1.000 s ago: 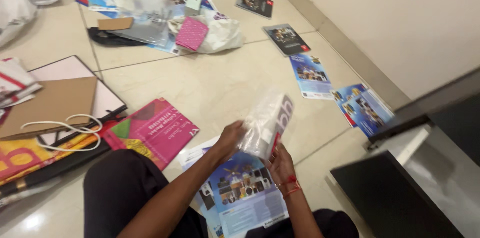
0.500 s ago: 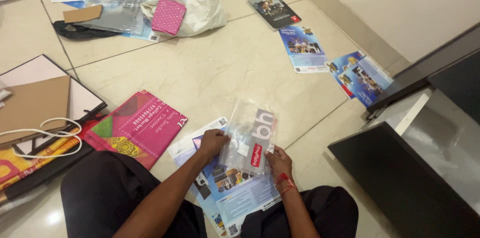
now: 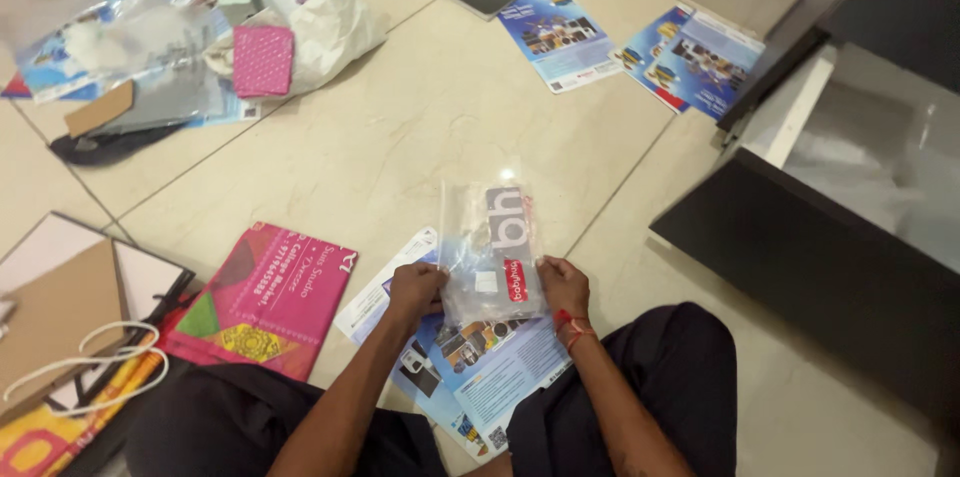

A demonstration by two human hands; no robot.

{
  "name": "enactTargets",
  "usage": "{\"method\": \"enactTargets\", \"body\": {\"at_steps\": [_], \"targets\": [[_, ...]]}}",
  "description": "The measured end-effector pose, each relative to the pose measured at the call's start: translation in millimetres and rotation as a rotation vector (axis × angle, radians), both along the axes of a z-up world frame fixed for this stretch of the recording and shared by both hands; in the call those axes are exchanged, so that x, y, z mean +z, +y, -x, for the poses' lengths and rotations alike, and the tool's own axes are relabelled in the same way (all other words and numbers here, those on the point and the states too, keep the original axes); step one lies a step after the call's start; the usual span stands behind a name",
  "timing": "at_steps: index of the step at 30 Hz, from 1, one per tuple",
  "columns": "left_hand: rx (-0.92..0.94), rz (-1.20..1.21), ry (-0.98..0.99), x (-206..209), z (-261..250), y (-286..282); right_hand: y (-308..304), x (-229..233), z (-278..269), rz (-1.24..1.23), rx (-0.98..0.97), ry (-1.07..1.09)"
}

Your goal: The person sits on the floor and sorts through various items including brochures, plastic bags, and a small box, placing some items into a drawer.

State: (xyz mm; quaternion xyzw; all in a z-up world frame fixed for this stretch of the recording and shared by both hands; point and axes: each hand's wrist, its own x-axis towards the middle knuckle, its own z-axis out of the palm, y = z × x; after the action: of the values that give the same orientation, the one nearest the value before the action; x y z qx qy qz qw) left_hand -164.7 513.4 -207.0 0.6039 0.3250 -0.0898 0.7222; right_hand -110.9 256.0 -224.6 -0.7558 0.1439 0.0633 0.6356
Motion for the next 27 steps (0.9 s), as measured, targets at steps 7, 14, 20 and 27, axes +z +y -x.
{"method": "enactTargets", "body": {"at_steps": [7, 14, 20, 27], "targets": [[-0.003, 0.025, 0.029, -2.5, 7.4, 9.8, 4.6, 3.6, 5.5, -0.014, 0.065, 0.008], [-0.070, 0.011, 0.073, -8.9, 3.5, 14.1, 6.9, 4.4, 6.9, 0.090, -0.007, 0.094], [-0.040, -0.035, -0.019, -5.3, 14.4, 17.7, 9.5, -31.3, -4.6, 0.015, 0.068, -0.093], [-0.014, -0.165, -0.194, 70.2, 8.9, 7.2, 13.5, 65.6, -0.1, 0.041, 0.037, -0.251]]}}
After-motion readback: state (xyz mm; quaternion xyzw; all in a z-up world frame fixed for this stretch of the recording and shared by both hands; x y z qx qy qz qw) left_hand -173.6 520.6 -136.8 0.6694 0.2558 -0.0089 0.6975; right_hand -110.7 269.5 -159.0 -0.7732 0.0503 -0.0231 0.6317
